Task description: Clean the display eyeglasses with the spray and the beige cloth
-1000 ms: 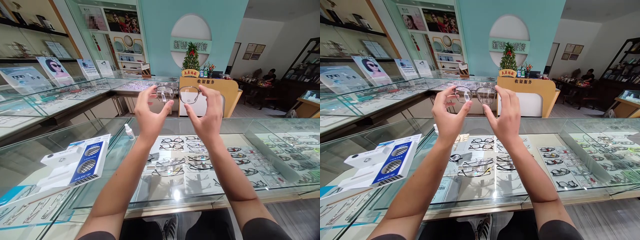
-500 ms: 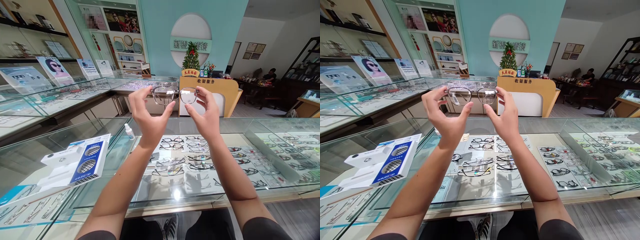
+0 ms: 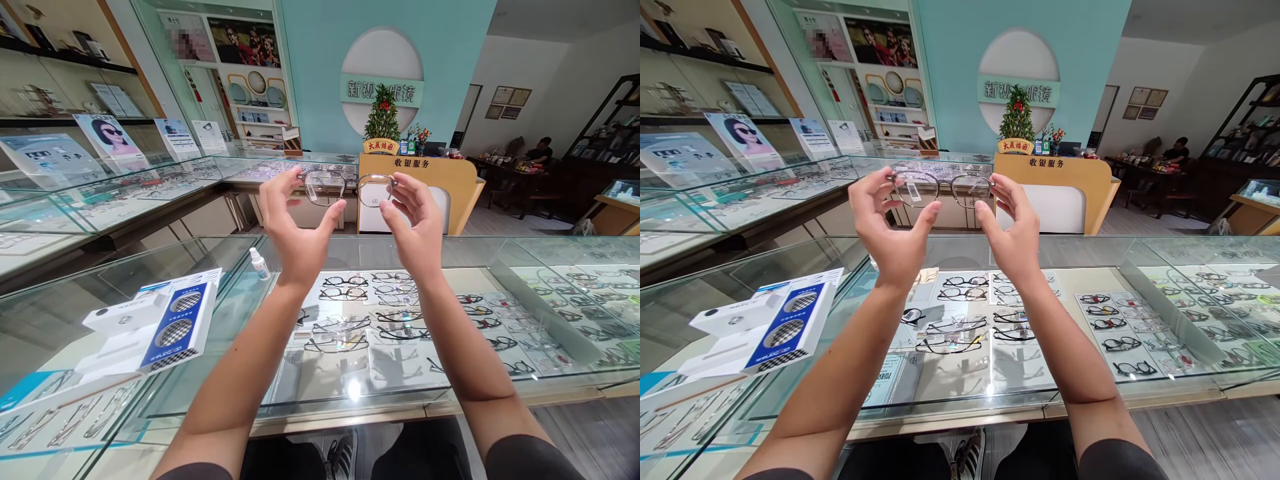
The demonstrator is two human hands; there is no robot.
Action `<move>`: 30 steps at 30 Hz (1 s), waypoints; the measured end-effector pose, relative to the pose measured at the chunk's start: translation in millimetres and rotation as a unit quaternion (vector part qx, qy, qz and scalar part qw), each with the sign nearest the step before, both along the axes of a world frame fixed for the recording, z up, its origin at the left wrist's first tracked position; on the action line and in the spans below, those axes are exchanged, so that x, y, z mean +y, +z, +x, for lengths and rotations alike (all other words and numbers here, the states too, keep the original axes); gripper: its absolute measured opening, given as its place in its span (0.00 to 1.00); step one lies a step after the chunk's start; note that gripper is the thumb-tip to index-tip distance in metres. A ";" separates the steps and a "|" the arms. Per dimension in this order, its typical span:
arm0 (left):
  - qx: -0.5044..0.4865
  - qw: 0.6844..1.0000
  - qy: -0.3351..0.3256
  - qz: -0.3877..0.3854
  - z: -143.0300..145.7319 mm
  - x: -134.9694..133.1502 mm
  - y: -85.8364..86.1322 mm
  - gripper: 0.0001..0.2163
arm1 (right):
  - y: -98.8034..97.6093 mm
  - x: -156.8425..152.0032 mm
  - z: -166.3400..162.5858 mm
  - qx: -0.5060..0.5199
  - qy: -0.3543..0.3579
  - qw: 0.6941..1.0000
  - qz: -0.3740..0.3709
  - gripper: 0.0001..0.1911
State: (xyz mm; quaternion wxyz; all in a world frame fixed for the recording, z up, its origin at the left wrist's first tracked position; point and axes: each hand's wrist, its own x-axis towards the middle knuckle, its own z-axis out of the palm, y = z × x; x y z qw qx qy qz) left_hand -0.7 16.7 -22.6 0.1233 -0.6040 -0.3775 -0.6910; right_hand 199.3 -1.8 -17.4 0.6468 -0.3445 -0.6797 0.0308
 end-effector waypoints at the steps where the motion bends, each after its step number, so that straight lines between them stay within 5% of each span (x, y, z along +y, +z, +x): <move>1: -0.002 1.000 -0.020 -0.009 -0.6 3.8 0.5 0.34 | 1.0 -1.1 -1.0 0.012 -0.004 1.000 0.018 0.26; 5: -0.010 0.996 -0.087 -0.027 -1.0 13.9 3.1 0.36 | 4.9 -6.4 -5.1 0.043 -0.025 0.997 0.066 0.22; 10: 0.009 0.994 -0.093 -0.050 0.8 12.9 5.0 0.38 | 7.2 -13.1 -7.1 0.065 -0.040 0.995 0.063 0.20; 22: -0.026 0.967 -0.253 0.028 -6.8 38.5 -10.6 0.39 | 10.0 -14.4 -7.7 0.201 0.160 0.967 0.010 0.14; 30: 0.000 0.971 -0.238 0.012 -8.0 35.9 -9.2 0.38 | 12.4 -16.7 -2.6 0.192 0.159 0.968 -0.006 0.10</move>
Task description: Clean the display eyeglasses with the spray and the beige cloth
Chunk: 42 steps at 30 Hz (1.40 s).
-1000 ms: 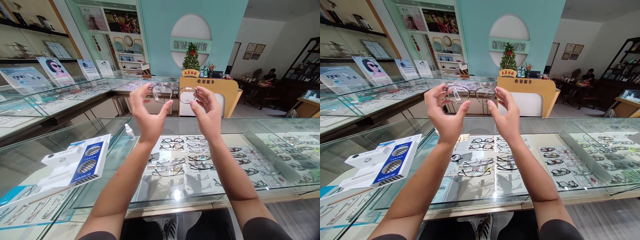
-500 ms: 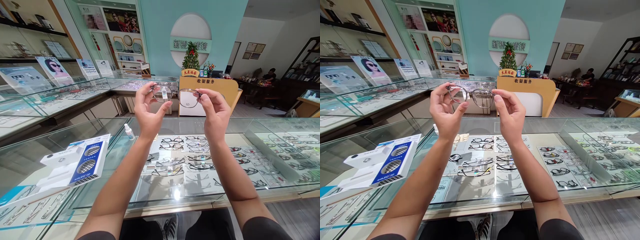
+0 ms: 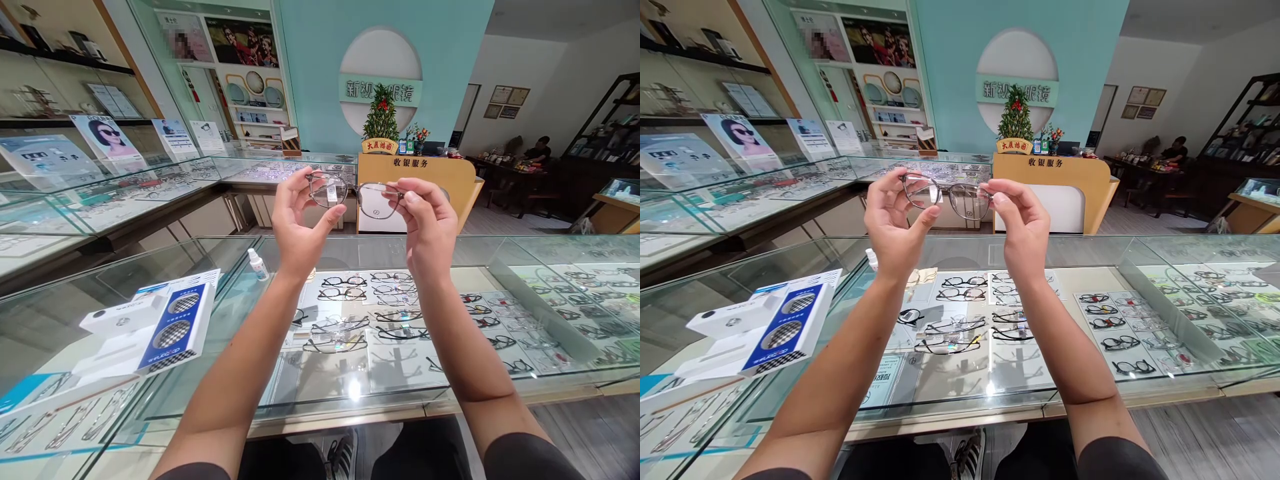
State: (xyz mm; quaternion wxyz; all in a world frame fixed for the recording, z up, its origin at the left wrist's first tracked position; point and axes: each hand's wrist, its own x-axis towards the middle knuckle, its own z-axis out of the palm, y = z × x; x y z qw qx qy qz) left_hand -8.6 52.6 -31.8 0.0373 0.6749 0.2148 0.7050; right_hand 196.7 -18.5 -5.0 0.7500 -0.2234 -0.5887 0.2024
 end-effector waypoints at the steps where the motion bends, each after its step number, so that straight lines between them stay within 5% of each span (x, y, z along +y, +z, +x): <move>1: 0.007 1.000 0.012 0.007 -1.8 -0.8 1.2 0.38 | 2.0 -1.6 3.3 -0.015 -0.016 1.000 0.005 0.10; 6: 0.073 0.994 0.071 0.024 -10.1 -11.2 10.3 0.37 | 13.2 -9.1 18.2 -0.175 -0.116 0.977 0.022 0.07; 12: 0.148 0.987 0.069 0.013 -8.5 -31.3 18.7 0.36 | 12.3 -5.6 16.7 -0.254 -0.106 0.961 0.002 0.04; 20: 0.161 0.987 0.006 -0.003 -10.2 -35.5 20.0 0.34 | 14.0 -4.0 23.0 -0.259 0.000 0.963 -0.080 0.04; 27: 0.191 0.980 -0.054 -0.013 -12.4 -36.2 23.7 0.35 | 12.4 -0.4 26.1 -0.205 0.145 0.948 -0.196 0.14; 31: 0.064 0.996 0.056 0.017 -0.5 -46.1 22.3 0.33 | 8.3 5.3 23.4 -0.161 0.073 0.970 -0.164 0.16; 34: -0.018 0.991 0.131 -0.006 13.3 -60.2 19.4 0.14 | 4.9 6.0 17.4 -0.159 -0.020 0.980 -0.115 0.12; 42: 0.022 0.969 -0.033 -0.243 34.1 -81.0 20.1 0.15 | -5.0 -8.9 -10.7 -0.207 -0.186 0.959 0.046 0.07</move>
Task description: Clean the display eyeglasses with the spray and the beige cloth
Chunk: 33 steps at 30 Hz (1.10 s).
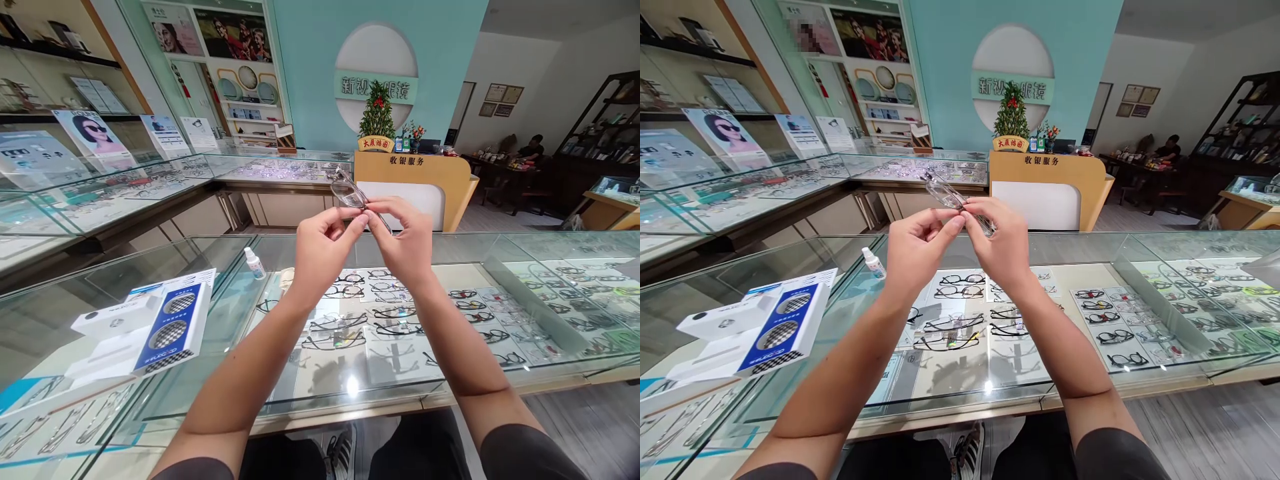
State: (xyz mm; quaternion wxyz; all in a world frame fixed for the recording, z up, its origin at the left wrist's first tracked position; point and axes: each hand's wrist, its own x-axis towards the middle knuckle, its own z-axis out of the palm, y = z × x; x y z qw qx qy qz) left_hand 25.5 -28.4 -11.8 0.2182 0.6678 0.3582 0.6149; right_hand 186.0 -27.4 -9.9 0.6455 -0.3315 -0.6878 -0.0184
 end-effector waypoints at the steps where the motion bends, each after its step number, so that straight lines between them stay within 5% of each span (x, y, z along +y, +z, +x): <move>1: -0.013 1.000 -0.010 -0.006 -0.7 1.3 0.5 0.16 | -1.5 -1.1 -3.3 -0.007 -0.017 1.000 0.016 0.08; 9: -0.063 0.994 -0.073 -0.056 -14.4 20.9 3.9 0.18 | -4.9 -13.0 -14.6 -0.069 -0.036 0.997 -0.010 0.11; 13: 0.027 0.993 -0.086 -0.074 -25.3 27.0 8.9 0.16 | -14.2 -18.7 -5.5 -0.059 -0.003 0.996 -0.067 0.09; 18: 0.200 0.965 -0.098 -0.136 -37.8 30.6 14.0 0.14 | -54.9 -3.7 20.5 -0.019 0.001 0.993 -0.114 0.11; 24: 0.454 0.869 -0.093 -0.174 -45.9 42.4 6.9 0.10 | -96.1 23.1 50.8 0.027 -0.211 0.973 -0.091 0.24; 33: 0.640 0.717 -0.092 -0.260 -23.6 58.7 -23.9 0.10 | -110.2 37.2 54.6 -0.038 -0.201 0.971 -0.124 0.28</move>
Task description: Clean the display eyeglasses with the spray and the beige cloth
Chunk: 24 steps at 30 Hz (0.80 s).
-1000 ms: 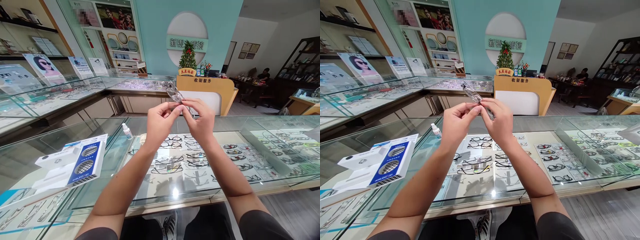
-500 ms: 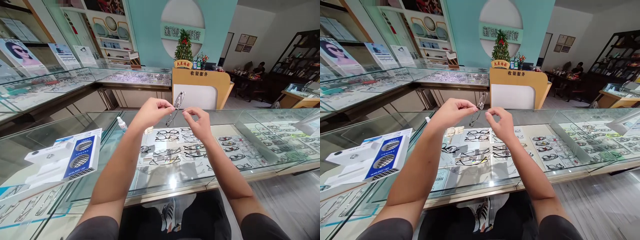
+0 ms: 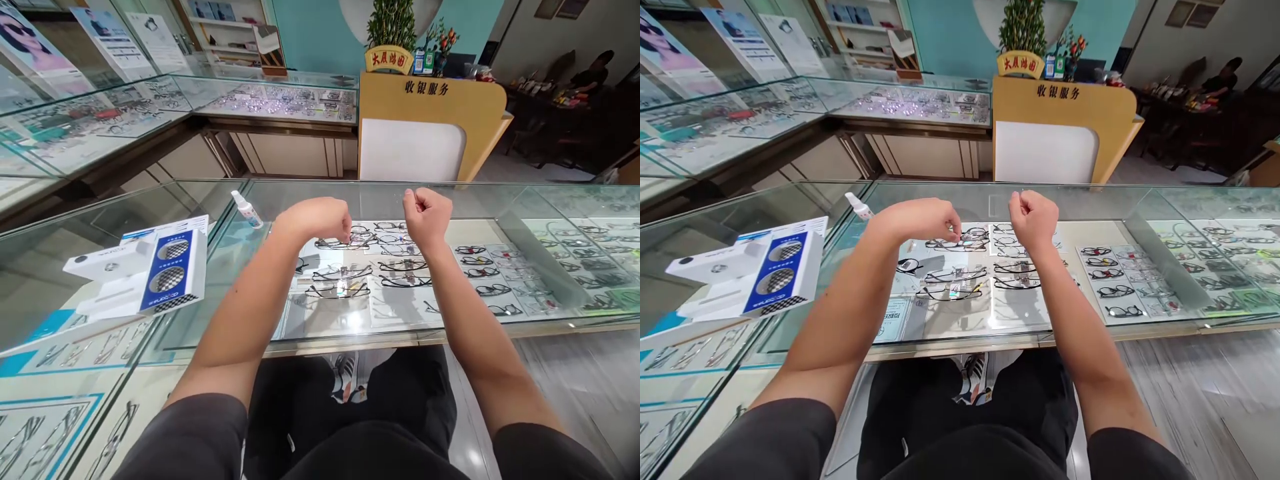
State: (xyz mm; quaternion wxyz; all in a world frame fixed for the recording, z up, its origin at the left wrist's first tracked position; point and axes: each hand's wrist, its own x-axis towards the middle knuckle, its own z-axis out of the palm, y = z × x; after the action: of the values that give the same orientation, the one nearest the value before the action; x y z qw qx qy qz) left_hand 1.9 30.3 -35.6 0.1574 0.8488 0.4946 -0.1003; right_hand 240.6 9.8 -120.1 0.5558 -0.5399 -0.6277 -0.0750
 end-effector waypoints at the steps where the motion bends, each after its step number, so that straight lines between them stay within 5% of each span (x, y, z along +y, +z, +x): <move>1: 0.011 1.000 0.009 -0.008 3.6 -1.3 -1.4 0.10 | -0.9 0.8 0.3 0.001 0.003 1.000 -0.001 0.28; 14: 0.121 0.991 0.022 -0.052 33.5 3.5 -31.4 0.15 | -6.5 5.5 -0.3 -0.005 0.005 1.000 -0.024 0.30; 24: 0.148 0.987 0.012 -0.067 35.0 8.9 -38.7 0.14 | -8.7 5.9 -2.2 0.002 0.026 0.999 -0.030 0.26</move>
State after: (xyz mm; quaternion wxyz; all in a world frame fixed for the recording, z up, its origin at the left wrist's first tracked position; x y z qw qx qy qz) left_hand 36.9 39.2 -74.4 0.1407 0.8061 0.5148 -0.2557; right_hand 238.4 15.7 -128.8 0.5419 -0.5397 -0.6429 -0.0404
